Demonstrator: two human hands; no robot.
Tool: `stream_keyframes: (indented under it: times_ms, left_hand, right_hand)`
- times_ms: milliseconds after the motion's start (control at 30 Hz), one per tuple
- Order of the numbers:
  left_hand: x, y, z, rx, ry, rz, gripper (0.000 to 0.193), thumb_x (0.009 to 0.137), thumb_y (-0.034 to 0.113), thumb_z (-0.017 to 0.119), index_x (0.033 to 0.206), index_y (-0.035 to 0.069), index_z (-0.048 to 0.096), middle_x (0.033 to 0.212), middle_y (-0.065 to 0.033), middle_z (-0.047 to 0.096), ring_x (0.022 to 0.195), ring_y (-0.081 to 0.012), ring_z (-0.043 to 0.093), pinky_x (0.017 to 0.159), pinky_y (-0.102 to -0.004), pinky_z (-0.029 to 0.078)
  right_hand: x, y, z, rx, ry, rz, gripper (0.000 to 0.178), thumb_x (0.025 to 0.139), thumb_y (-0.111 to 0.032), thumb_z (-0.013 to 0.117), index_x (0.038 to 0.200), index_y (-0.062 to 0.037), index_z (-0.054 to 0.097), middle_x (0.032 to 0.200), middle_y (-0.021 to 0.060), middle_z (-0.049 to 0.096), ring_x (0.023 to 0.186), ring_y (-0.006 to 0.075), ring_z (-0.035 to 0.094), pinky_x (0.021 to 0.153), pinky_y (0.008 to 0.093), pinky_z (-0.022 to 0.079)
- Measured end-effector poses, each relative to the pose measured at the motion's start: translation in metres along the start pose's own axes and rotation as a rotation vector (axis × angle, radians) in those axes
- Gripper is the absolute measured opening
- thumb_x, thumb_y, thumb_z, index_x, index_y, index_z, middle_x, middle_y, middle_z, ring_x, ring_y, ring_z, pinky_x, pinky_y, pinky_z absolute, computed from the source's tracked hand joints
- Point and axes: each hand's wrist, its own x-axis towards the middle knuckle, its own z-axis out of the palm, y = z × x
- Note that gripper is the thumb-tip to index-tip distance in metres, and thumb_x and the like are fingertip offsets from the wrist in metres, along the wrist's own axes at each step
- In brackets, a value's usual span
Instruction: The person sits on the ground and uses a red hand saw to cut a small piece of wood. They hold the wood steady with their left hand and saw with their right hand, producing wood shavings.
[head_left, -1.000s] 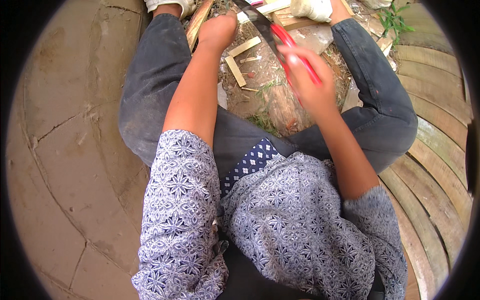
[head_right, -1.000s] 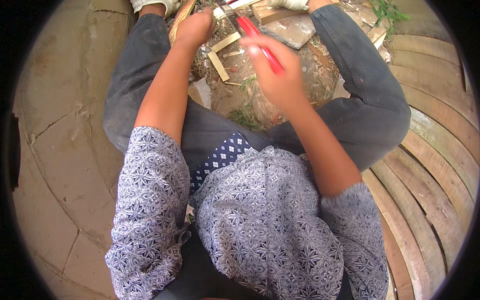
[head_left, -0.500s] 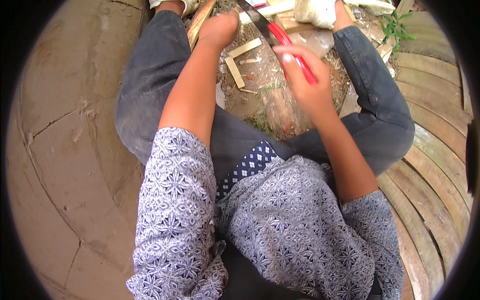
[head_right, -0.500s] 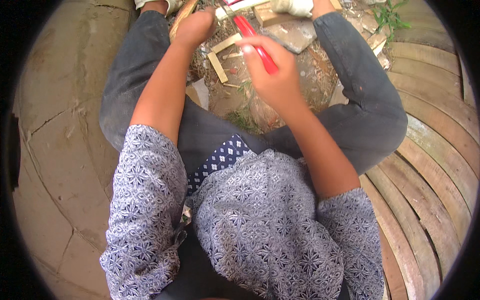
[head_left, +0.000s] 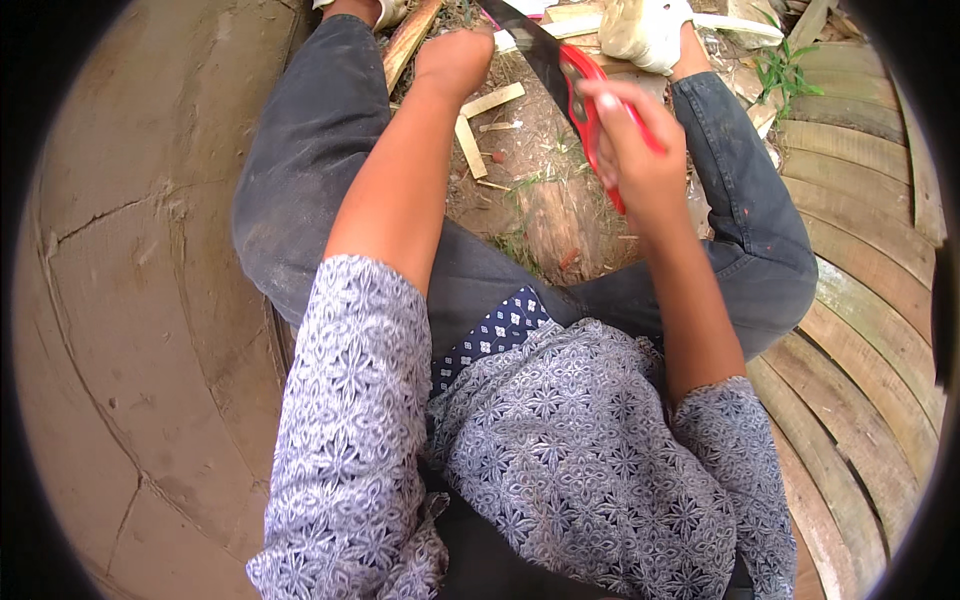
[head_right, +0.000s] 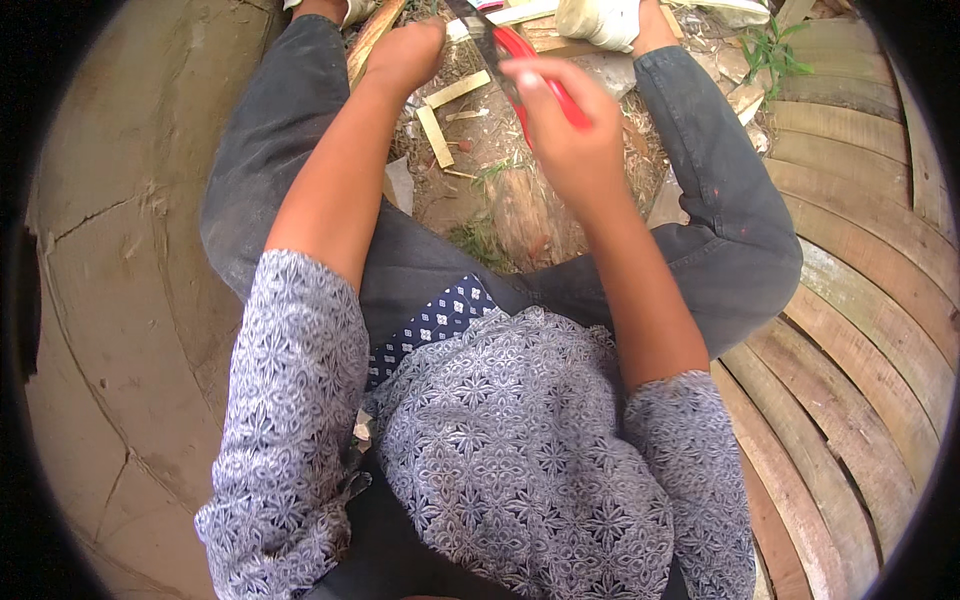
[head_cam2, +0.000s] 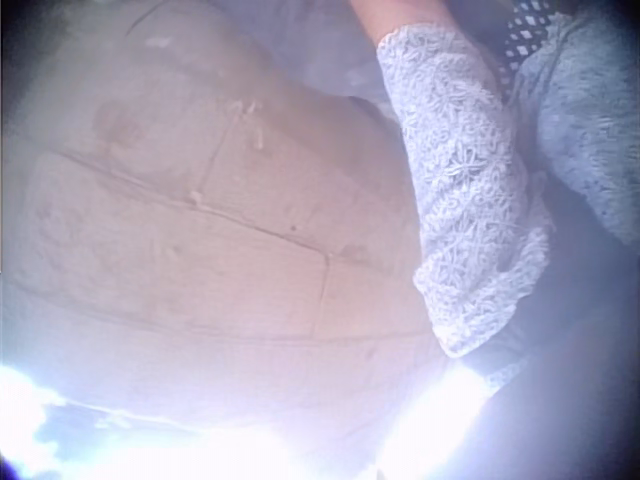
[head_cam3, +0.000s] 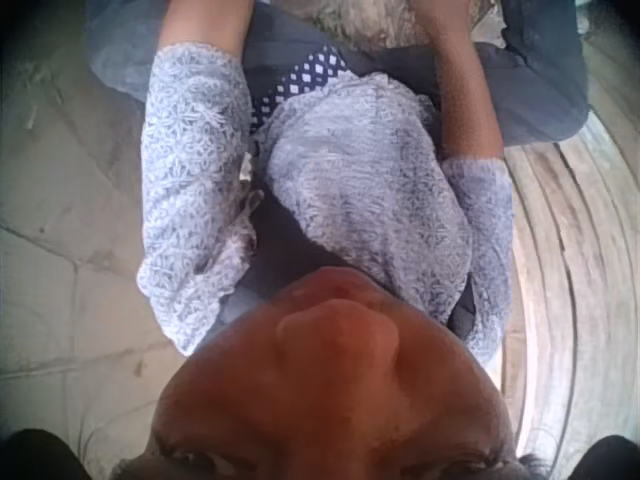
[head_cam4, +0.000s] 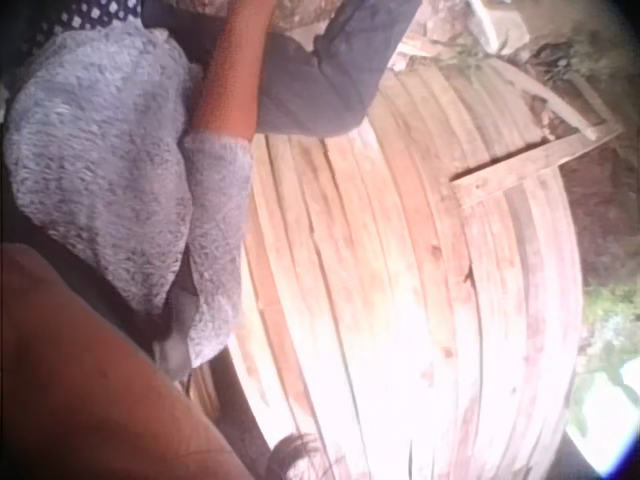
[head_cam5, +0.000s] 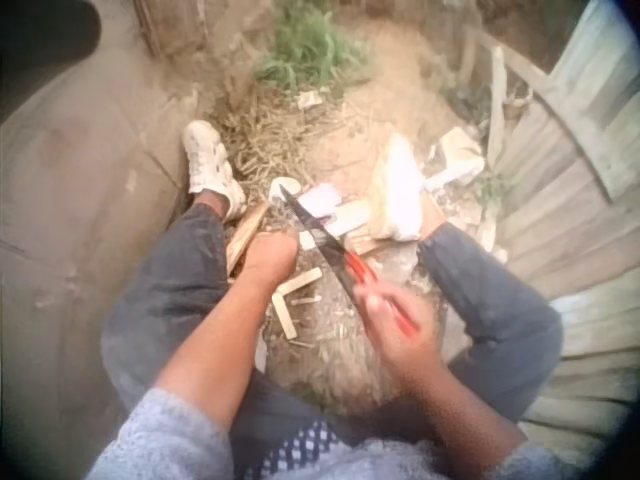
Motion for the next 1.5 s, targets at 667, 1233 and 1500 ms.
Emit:
stream_keyframes:
  times_ms: [667,1233,1500]
  left_hand:
    - [-0.01,0.013,-0.002,-0.003,0.002,-0.038,0.015,0.088,0.009,0.056,0.098,0.001,0.062,0.091,-0.0232,0.072,0.084,-0.0402,0.072,0.072,-0.0506,0.058]
    - [-0.031,-0.053,-0.01,-0.317,-0.394,-0.48,0.113,0.083,0.091,0.026,0.138,-0.003,0.056,0.135,-0.0266,0.06,0.128,-0.0389,0.057,0.107,-0.0467,0.044]
    - [-0.033,0.011,-0.017,-0.26,-0.188,-0.222,0.072,0.091,0.063,0.049,0.125,0.002,0.062,0.131,-0.0251,0.062,0.121,-0.0364,0.061,0.098,-0.0489,0.05]
  right_hand:
    - [-0.008,0.012,-0.008,0.002,0.032,-0.101,0.022,0.099,-0.021,0.063,0.108,-0.0041,0.073,0.074,-0.0023,0.062,0.055,0.0026,0.049,0.049,0.0206,0.036]
    - [-0.014,0.025,-0.022,0.245,-0.094,0.141,0.022,0.1,-0.018,0.061,0.115,-0.0052,0.07,0.074,-0.0052,0.059,0.055,0.0007,0.046,0.048,0.0188,0.034]
    - [-0.013,0.028,-0.022,0.165,-0.065,0.093,0.021,0.099,-0.015,0.061,0.113,-0.0041,0.071,0.083,-0.0028,0.064,0.065,0.0013,0.051,0.057,0.0189,0.041]
